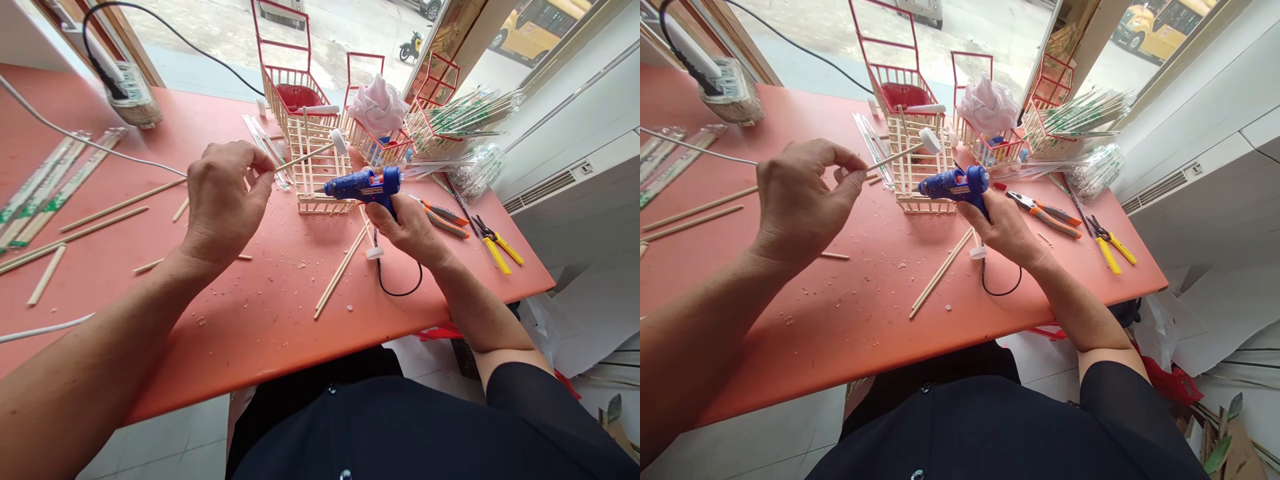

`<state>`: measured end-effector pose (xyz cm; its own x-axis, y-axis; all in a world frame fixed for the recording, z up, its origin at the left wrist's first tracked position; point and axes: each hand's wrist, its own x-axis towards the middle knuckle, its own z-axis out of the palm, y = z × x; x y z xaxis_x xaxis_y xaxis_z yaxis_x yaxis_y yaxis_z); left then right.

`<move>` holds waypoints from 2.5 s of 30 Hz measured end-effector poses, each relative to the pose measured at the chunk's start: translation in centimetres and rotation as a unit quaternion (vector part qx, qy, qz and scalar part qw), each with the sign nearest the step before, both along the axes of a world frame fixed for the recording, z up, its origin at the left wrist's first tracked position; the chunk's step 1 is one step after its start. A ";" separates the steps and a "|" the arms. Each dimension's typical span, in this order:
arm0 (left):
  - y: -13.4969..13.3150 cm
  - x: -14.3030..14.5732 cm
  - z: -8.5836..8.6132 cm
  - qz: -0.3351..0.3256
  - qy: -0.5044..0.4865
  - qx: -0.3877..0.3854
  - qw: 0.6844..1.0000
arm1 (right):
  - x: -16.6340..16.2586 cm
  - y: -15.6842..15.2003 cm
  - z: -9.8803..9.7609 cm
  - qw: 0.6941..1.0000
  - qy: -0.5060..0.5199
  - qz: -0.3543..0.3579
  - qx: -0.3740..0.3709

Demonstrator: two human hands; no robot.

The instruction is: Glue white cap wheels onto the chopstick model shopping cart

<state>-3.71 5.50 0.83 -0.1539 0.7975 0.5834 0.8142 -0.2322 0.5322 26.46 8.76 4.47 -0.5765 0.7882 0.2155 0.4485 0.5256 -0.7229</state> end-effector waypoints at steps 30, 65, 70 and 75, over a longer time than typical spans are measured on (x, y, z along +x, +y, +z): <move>0.1 -0.2 -0.3 -0.018 -0.001 0.023 1.000 | 0.2 0.1 -0.5 0.997 -0.019 -0.015 0.069; 0.1 -0.3 -0.3 -0.005 0.012 0.009 1.000 | 0.1 0.1 -0.6 0.993 -0.037 -0.021 0.113; -0.1 -0.1 0.0 -0.005 0.005 0.002 1.000 | -0.2 0.1 -0.9 0.995 -0.018 -0.023 0.092; -0.2 -0.1 0.1 -0.010 0.006 -0.006 1.000 | -0.3 0.2 -1.2 0.995 0.000 -0.032 0.093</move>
